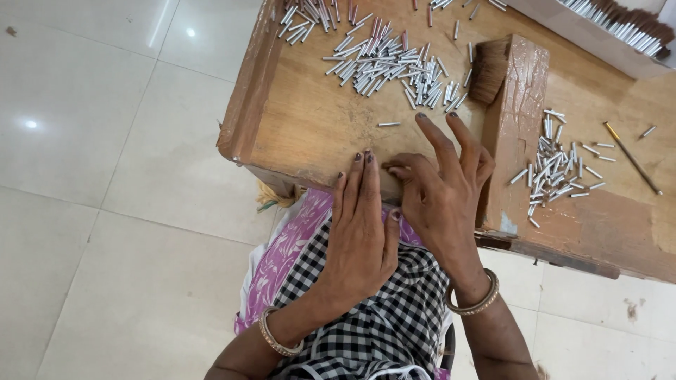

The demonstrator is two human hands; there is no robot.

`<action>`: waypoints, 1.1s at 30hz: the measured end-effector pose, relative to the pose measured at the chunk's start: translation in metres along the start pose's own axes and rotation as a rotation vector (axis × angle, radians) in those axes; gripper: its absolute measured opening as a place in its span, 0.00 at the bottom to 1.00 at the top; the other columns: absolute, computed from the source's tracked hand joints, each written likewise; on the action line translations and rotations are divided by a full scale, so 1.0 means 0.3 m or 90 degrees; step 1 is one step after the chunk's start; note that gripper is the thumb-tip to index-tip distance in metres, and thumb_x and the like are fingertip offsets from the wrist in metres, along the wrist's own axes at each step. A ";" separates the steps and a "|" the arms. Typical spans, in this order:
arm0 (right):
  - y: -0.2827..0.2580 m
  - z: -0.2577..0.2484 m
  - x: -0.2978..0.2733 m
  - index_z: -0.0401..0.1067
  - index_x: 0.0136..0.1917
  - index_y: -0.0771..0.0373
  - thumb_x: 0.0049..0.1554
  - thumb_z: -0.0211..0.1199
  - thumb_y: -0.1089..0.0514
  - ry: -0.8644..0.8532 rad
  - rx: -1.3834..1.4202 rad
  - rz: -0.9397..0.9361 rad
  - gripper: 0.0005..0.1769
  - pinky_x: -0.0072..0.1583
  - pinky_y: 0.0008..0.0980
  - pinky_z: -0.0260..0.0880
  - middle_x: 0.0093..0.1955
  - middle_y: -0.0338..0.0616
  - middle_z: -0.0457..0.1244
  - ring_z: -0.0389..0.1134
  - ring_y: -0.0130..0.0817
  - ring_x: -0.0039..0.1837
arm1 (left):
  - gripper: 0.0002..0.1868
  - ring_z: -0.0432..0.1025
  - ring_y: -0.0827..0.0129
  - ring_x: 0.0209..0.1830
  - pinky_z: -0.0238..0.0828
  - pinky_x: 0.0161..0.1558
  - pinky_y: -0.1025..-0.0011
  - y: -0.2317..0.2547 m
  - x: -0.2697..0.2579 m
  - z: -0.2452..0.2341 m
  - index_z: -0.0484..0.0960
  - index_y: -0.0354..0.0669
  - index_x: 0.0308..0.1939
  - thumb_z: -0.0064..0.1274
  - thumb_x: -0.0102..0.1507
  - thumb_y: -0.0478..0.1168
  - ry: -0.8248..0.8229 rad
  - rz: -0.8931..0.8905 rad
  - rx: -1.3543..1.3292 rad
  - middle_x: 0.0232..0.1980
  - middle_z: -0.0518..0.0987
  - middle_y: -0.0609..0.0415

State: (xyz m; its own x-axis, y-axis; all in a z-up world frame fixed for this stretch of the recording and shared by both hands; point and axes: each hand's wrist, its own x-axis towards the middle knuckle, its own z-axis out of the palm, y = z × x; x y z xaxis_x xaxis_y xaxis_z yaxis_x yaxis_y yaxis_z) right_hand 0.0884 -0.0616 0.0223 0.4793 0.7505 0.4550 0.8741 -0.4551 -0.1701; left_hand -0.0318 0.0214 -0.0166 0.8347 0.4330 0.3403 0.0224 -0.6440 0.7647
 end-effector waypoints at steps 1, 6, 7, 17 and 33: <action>0.000 0.000 -0.015 0.77 0.55 0.55 0.53 0.63 0.70 0.000 -0.002 0.001 0.18 0.73 0.53 0.49 0.77 0.44 0.59 0.52 0.51 0.81 | 0.36 0.45 0.37 0.84 0.33 0.82 0.46 -0.002 -0.001 0.006 0.43 0.18 0.77 0.37 0.72 0.38 -0.001 0.001 -0.002 0.80 0.51 0.24; -0.026 0.003 -0.103 0.55 0.80 0.66 0.60 0.51 0.69 -0.057 0.055 0.108 0.35 0.83 0.57 0.37 0.81 0.53 0.54 0.46 0.49 0.86 | 0.37 0.44 0.36 0.84 0.30 0.82 0.45 -0.008 -0.020 0.013 0.41 0.16 0.76 0.36 0.70 0.37 -0.032 -0.001 0.029 0.80 0.48 0.23; -0.028 0.010 -0.108 0.55 0.80 0.66 0.60 0.51 0.69 -0.059 0.055 0.109 0.35 0.83 0.57 0.37 0.81 0.53 0.54 0.46 0.49 0.86 | 0.37 0.44 0.36 0.84 0.30 0.82 0.45 -0.007 -0.019 0.013 0.41 0.16 0.76 0.36 0.70 0.37 -0.033 -0.003 0.029 0.80 0.48 0.23; -0.032 -0.017 -0.085 0.44 0.82 0.70 0.68 0.46 0.61 -0.139 0.113 0.072 0.33 0.83 0.59 0.27 0.85 0.54 0.47 0.37 0.51 0.87 | 0.42 0.45 0.37 0.84 0.28 0.82 0.43 0.005 -0.014 0.006 0.36 0.15 0.77 0.37 0.65 0.32 -0.053 0.033 -0.025 0.82 0.45 0.22; 0.031 0.042 -0.008 0.75 0.49 0.63 0.54 0.60 0.72 -0.006 0.041 0.044 0.11 0.84 0.60 0.33 0.75 0.49 0.63 0.46 0.52 0.86 | 0.27 0.56 0.45 0.75 0.47 0.75 0.51 -0.019 0.092 -0.060 0.61 0.29 0.73 0.39 0.70 0.35 0.075 0.025 0.037 0.73 0.65 0.36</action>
State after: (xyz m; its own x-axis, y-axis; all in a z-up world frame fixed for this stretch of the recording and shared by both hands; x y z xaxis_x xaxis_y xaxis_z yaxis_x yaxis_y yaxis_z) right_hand 0.0963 -0.0617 0.0087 0.5390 0.7234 0.4315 0.8421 -0.4745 -0.2564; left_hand -0.0187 0.0484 -0.0015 0.7653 0.4750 0.4343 0.0250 -0.6962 0.7174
